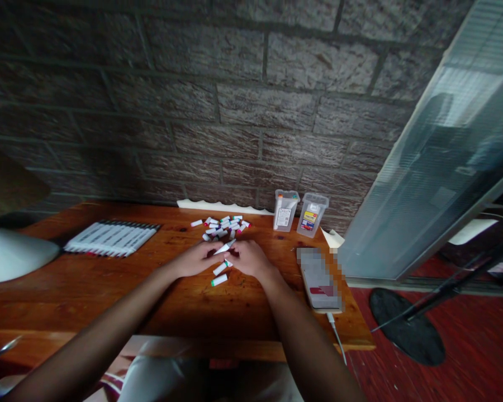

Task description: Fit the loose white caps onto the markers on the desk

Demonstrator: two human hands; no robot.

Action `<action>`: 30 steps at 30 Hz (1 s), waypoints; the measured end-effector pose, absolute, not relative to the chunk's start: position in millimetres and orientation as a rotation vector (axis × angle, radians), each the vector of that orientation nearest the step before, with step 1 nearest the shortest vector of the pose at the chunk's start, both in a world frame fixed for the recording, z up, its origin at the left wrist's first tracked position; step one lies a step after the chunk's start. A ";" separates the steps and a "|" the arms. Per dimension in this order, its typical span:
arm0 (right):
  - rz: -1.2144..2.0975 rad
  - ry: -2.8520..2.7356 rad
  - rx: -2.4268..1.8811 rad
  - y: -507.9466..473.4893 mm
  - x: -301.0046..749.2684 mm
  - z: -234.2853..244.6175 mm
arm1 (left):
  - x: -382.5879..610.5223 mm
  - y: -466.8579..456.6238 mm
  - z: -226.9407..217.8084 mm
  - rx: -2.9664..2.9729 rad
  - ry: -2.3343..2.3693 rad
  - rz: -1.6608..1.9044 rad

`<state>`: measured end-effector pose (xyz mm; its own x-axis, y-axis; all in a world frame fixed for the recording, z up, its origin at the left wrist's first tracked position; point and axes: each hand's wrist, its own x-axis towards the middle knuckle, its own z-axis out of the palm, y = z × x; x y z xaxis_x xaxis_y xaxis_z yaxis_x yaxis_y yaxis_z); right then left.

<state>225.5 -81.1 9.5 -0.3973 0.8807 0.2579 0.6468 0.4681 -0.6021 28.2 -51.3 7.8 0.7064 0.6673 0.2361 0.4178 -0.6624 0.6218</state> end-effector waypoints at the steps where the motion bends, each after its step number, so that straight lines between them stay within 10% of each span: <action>1: 0.562 -2.172 -1.261 -80.9 225.7 9.7 | 28.2 -51.2 7.7 2.380 0.831 0.614; 30: 0.559 -2.169 -1.242 -80.5 225.9 9.0 | 27.4 -50.6 7.6 2.407 0.805 0.628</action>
<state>225.9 -80.5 9.0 -0.4047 0.8736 0.2702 0.6341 0.4810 -0.6054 27.4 -50.6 7.6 0.7158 0.6489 0.2579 0.4073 -0.6880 0.6006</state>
